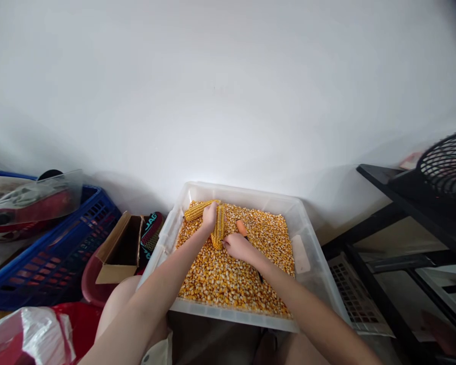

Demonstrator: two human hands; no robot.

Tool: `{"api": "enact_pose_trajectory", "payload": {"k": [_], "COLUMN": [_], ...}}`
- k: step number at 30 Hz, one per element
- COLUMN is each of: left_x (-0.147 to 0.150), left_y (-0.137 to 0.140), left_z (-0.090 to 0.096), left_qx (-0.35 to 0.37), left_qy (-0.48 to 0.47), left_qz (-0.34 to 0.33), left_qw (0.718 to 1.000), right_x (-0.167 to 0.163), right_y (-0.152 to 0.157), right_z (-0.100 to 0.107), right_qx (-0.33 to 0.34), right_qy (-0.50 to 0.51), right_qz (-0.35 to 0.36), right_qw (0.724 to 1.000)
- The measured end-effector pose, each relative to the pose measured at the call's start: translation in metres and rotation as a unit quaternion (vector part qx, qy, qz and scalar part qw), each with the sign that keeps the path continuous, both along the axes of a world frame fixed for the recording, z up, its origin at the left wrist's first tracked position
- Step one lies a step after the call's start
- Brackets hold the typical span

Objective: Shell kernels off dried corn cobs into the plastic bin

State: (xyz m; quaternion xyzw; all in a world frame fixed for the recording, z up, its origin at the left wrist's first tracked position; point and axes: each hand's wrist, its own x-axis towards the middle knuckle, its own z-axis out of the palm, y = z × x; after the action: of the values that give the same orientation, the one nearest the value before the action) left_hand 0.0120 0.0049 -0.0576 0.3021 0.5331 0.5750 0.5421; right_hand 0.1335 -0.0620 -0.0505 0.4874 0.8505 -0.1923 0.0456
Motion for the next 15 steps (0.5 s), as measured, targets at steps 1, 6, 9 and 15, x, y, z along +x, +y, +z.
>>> {"api": "enact_pose_trajectory", "payload": {"k": [1,6,9,15], "left_x": [0.0,-0.004,-0.003,0.003], "left_y": [-0.002,-0.003,0.0,-0.005], "left_z": [0.001,0.008,0.014,0.033], "left_qx": [-0.002,0.043,0.085,0.197], "left_qy": [-0.001,0.08,0.119,0.203], "left_qz": [0.001,0.009,-0.01,-0.05], "left_qw": [1.0,0.996,0.989,0.958], "right_x": [0.0,0.007,0.013,0.016], "right_y": [0.0,0.0,0.0,-0.006], "right_z": [0.0,0.01,0.019,0.021], "right_qx": [0.001,-0.003,-0.011,-0.003], "right_qy": [0.0,0.012,0.018,0.023], "right_qz": [0.006,0.038,0.039,0.014], "right_qw": [1.0,0.999,0.999,1.0]}}
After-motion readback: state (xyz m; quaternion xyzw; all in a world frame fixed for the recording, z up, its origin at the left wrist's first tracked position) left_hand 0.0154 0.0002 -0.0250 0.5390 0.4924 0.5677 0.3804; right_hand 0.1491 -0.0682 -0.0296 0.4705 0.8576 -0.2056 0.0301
